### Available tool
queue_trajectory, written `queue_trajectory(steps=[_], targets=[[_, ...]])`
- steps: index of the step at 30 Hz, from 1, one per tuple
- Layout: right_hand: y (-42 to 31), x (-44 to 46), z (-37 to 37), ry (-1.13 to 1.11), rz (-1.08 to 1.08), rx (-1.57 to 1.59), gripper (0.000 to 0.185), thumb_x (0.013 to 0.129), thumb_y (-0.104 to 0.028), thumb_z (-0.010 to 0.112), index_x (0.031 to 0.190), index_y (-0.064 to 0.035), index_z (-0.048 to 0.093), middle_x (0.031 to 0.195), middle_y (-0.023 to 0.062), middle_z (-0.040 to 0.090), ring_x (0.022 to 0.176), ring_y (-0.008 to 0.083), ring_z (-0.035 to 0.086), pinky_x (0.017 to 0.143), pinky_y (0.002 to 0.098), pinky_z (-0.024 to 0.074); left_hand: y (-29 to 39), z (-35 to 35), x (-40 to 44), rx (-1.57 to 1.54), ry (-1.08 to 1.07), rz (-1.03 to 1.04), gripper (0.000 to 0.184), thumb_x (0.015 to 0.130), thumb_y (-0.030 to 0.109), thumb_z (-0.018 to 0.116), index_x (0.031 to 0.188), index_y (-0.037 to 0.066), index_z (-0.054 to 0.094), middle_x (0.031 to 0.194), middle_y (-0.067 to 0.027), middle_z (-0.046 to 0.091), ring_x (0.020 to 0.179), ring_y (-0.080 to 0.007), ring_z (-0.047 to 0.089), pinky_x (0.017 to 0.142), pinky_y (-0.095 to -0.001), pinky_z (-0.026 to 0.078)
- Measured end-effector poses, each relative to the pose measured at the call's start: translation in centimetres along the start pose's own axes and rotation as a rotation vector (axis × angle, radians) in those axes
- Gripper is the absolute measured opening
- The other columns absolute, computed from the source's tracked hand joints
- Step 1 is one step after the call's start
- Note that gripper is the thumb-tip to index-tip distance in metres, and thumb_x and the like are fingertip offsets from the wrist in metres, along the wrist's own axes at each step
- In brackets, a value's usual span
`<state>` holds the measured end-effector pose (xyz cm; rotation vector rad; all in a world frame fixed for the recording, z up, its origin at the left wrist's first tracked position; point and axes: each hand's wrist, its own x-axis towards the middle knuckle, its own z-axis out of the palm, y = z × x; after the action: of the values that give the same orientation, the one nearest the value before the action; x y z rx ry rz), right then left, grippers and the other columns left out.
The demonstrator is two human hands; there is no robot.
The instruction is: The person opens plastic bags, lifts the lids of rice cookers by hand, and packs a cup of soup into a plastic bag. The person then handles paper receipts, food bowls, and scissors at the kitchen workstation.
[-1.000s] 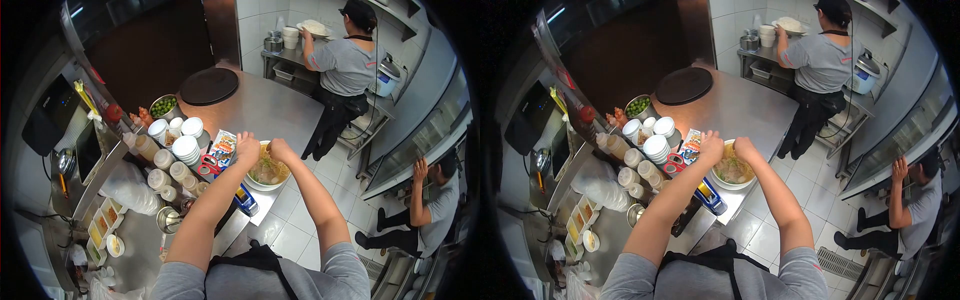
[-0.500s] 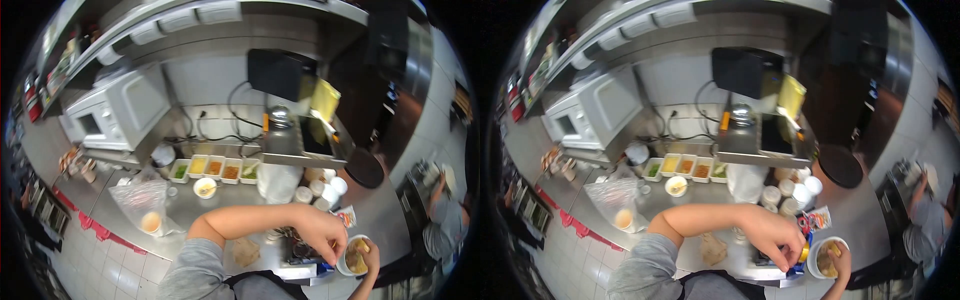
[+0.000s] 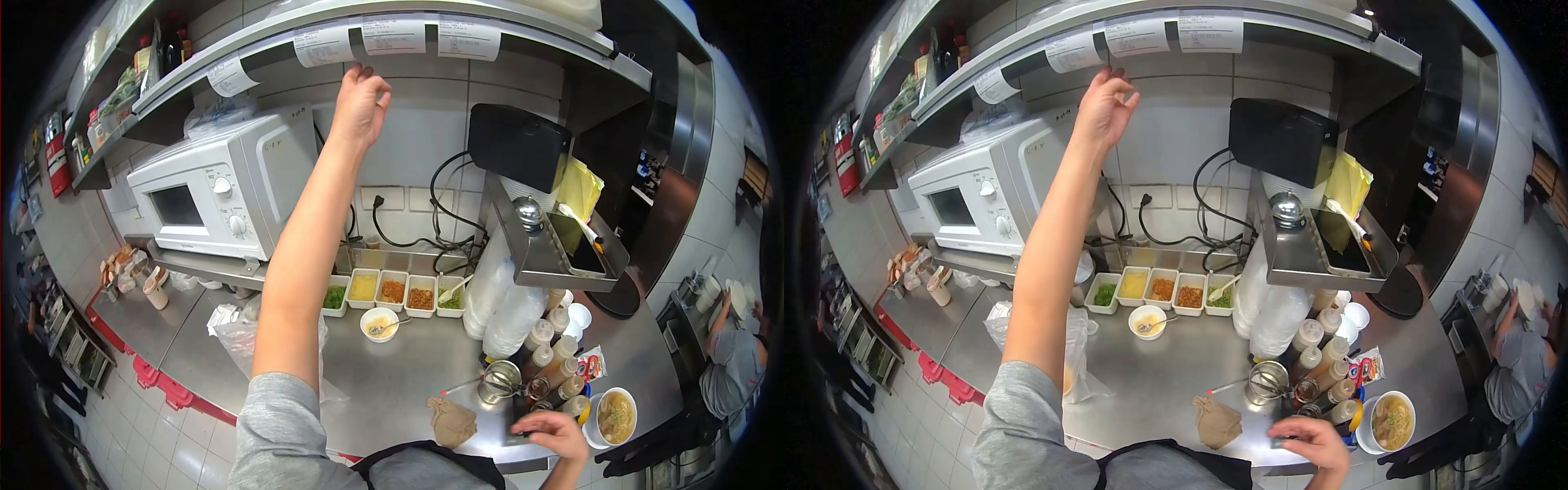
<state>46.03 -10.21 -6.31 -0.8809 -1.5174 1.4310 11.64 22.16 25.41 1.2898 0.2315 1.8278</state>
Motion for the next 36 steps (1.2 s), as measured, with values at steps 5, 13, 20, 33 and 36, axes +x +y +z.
queue_trajectory(steps=[5,13,20,33,36], targets=[[6.0,5.8,6.0,-0.067,0.292,-0.369,0.033,0.083,-0.017,0.064,0.113,-0.0037,0.058,0.111,0.0092,0.061,0.103,0.0198,0.058,0.088,0.0308,0.0451,0.9,-0.1,1.0,-0.185,-0.211,-0.049,0.044,0.076,-0.001,0.054,0.118,0.005,0.043,0.116,-0.0066,0.046,0.112,-0.0168,0.041,0.109,-0.0490,0.010],[19.7,7.8,11.0,0.320,0.061,-1.130,0.051,0.072,-0.030,0.069,0.119,-0.0141,0.055,0.134,0.0100,0.040,0.126,0.0304,0.033,0.099,0.0488,0.0251,0.0,-5.5,4.6,-0.430,0.080,0.116,0.034,0.070,0.014,0.058,0.102,0.010,0.046,0.105,-0.0021,0.049,0.106,-0.0133,0.041,0.104,-0.0478,0.013],[20.9,7.5,11.0,0.373,-0.042,-1.155,0.049,0.071,-0.030,0.069,0.116,-0.0146,0.057,0.132,0.0094,0.043,0.124,0.0304,0.036,0.098,0.0460,0.0257,4.2,-9.5,3.9,0.031,0.051,0.362,0.045,0.078,0.034,0.064,0.114,0.009,0.053,0.103,0.0020,0.056,0.092,-0.0096,0.048,0.076,-0.0256,0.029],[21.4,7.7,10.5,0.437,-0.103,-1.134,0.042,0.068,-0.022,0.069,0.109,-0.0150,0.062,0.125,0.0066,0.049,0.119,0.0265,0.041,0.094,0.0439,0.0281,2.1,0.2,-3.4,0.285,-0.067,0.704,0.014,0.081,0.016,0.063,0.089,0.005,0.058,0.087,-0.0010,0.059,0.083,-0.0099,0.053,0.075,-0.0246,0.040],[21.2,8.0,10.3,0.499,-0.101,-1.048,0.031,0.068,-0.014,0.065,0.099,-0.0103,0.063,0.115,0.0065,0.053,0.111,0.0278,0.045,0.093,0.0436,0.0291,1.7,1.9,-4.9,0.403,-0.139,0.664,0.017,0.083,0.015,0.062,0.094,0.003,0.058,0.085,0.0004,0.057,0.078,-0.0068,0.051,0.072,-0.0215,0.041]])
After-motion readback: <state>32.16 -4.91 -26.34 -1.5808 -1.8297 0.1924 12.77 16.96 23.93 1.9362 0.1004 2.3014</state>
